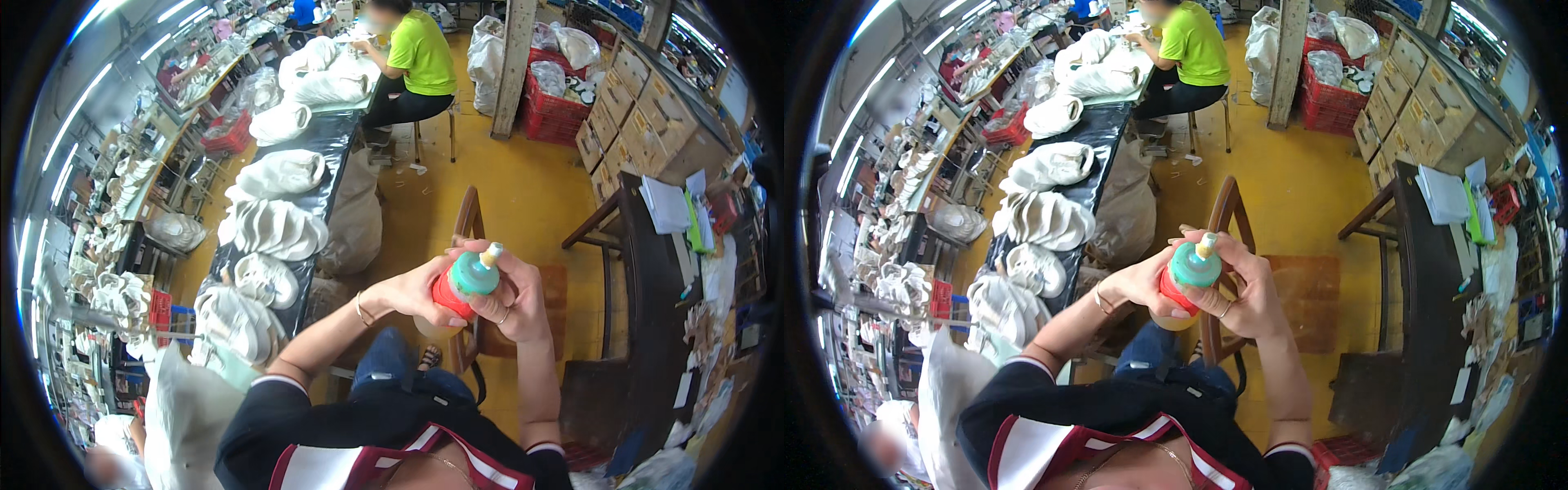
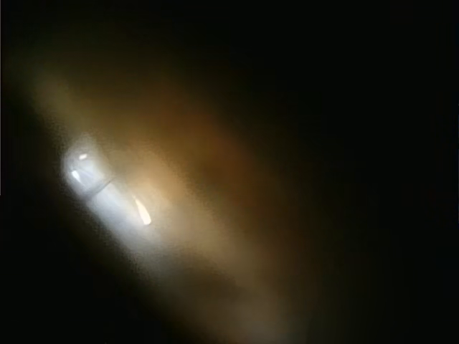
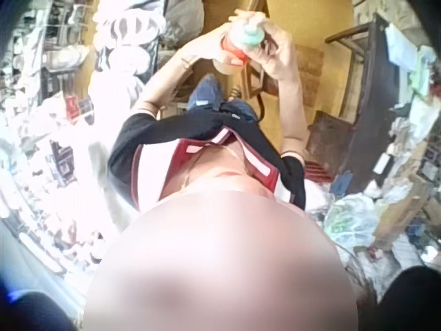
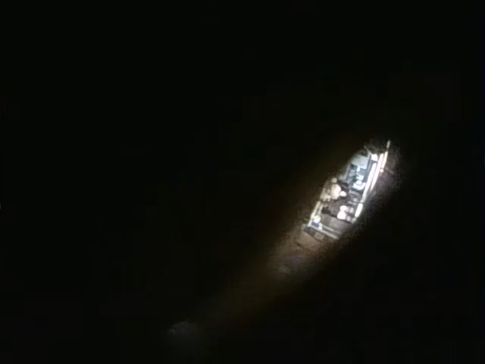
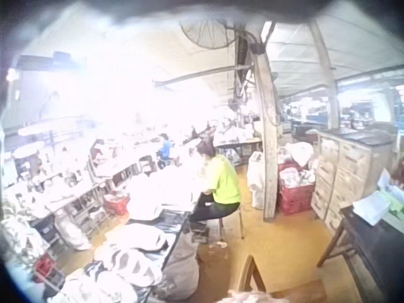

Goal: The person walks through a factory floor, sits on the floor, and refills a small red and green bottle from a larger metal container using a small tool. After refilling, they stand, walk to a workbench, place the bottle down, and then open a cardboard box to remove a black device and a bag.

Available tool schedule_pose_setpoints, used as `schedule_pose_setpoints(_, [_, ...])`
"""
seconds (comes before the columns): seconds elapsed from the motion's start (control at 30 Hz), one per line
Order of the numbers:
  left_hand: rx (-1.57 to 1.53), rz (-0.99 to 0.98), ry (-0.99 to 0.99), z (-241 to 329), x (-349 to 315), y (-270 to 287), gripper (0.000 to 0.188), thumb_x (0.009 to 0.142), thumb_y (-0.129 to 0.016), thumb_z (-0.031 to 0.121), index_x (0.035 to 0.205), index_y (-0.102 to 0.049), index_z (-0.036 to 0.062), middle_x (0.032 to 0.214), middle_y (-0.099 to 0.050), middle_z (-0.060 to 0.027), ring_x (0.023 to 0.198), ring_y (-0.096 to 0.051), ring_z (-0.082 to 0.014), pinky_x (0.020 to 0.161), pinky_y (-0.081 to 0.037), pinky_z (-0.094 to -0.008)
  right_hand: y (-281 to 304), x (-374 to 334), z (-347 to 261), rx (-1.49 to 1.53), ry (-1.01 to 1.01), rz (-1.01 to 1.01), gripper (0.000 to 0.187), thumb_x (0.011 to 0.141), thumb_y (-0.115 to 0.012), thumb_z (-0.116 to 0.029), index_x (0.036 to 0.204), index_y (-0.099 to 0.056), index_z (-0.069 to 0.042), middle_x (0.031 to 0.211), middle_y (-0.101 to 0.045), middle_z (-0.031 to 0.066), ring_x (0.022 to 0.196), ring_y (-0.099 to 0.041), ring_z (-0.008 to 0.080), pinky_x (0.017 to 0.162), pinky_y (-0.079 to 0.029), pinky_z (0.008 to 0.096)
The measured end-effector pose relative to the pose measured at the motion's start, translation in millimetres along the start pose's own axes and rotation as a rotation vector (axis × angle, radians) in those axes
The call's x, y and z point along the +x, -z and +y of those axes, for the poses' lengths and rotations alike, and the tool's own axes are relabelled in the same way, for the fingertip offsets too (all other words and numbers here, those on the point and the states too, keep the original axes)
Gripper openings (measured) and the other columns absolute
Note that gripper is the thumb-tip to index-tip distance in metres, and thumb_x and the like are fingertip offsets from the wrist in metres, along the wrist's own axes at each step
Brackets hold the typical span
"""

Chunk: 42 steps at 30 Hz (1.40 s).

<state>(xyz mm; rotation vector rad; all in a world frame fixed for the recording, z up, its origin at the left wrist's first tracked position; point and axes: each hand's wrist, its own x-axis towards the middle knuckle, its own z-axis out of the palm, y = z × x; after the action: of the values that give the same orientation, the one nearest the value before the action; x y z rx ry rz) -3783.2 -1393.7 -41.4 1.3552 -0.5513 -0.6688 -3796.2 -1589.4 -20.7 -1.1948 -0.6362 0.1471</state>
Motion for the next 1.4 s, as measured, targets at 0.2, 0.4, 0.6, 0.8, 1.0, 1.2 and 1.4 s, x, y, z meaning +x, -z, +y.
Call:
schedule_pose_setpoints(0.2, [0.114,-0.195,-0.015,11.1,112.9,140.0,0.082,0.062,-0.085,0.013,0.131,-0.042,0.0047,0.118,-0.056,-0.0068,0.111,-0.054,-0.0159,0.099,-0.042,-0.0327,56.2,124.9,45.6,-0.428,-0.004,0.244,0.056,0.077,-0.08,-0.028,0.125,-0.06,-0.007,0.121,-0.066,0.0123,0.123,-0.056,0.0266,0.114,-0.012,0.0501])
schedule_pose_setpoints(0.4, [0.171,-0.312,-0.391,11.1,249.9,295.5,0.091,0.061,-0.08,0.012,0.138,-0.033,0.0035,0.121,-0.052,-0.0092,0.111,-0.054,-0.0163,0.097,-0.043,-0.0304,120.0,260.6,101.6,-0.813,0.036,0.359,0.067,0.076,-0.081,-0.032,0.131,-0.053,-0.004,0.117,-0.067,0.0114,0.123,-0.056,0.025,0.112,-0.025,0.0464])
schedule_pose_setpoints(0.6, [0.096,-0.342,-0.177,14.4,336.5,398.3,0.125,0.06,-0.091,0.028,0.152,-0.009,0.0039,0.135,-0.048,-0.0158,0.117,-0.056,-0.0236,0.102,-0.042,-0.0373,181.5,372.3,136.1,-0.692,-0.121,0.383,0.114,0.058,-0.087,-0.047,0.147,-0.031,-0.003,0.124,-0.062,0.0156,0.127,-0.05,0.0307,0.108,-0.036,0.0434])
schedule_pose_setpoints(0.8, [0.297,-0.091,-0.215,-9.7,453.4,461.1,0.124,0.062,-0.084,0.03,0.152,-0.002,0.0082,0.096,-0.065,-0.0184,0.083,-0.065,-0.038,0.079,-0.053,-0.0411,288.9,468.6,180.9,-0.752,-0.214,0.521,0.089,0.059,-0.089,-0.046,0.128,-0.055,-0.001,0.125,-0.059,0.015,0.115,-0.058,0.0288,0.097,-0.047,0.0403])
schedule_pose_setpoints(1.0, [0.532,0.276,-0.223,-57.3,615.6,551.3,0.128,0.061,-0.088,0.039,0.152,-0.006,0.0031,0.127,-0.054,-0.0231,0.118,-0.053,-0.0366,0.102,-0.042,-0.0431,473.5,591.4,249.2,-0.802,-0.303,0.349,0.047,0.068,-0.086,-0.019,0.105,-0.065,0.0,0.1,-0.069,0.0118,0.093,-0.066,0.0203,0.085,-0.052,0.0349])
schedule_pose_setpoints(1.2, [0.671,0.662,0.332,-165.2,662.5,674.2,0.087,0.077,-0.073,0.054,0.135,-0.044,-0.004,0.134,-0.049,-0.0262,0.128,-0.046,-0.0389,0.106,-0.038,-0.0446,688.9,756.2,388.1,-0.515,-0.638,0.514,0.037,0.073,-0.084,-0.023,0.099,-0.069,-0.001,0.094,-0.07,0.0073,0.084,-0.065,0.0115,0.078,-0.051,0.0302])
schedule_pose_setpoints(1.4, [0.461,1.121,1.034,-295.3,567.3,683.3,0.047,0.081,-0.067,0.039,0.111,-0.063,0.003,0.11,-0.064,-0.0238,0.106,-0.059,-0.0406,0.092,-0.047,-0.0462,815.6,905.7,533.1,-0.739,-0.859,0.494,0.045,0.067,-0.087,-0.034,0.094,-0.07,-0.002,0.091,-0.071,0.0089,0.083,-0.067,0.0176,0.075,-0.051,0.0334])
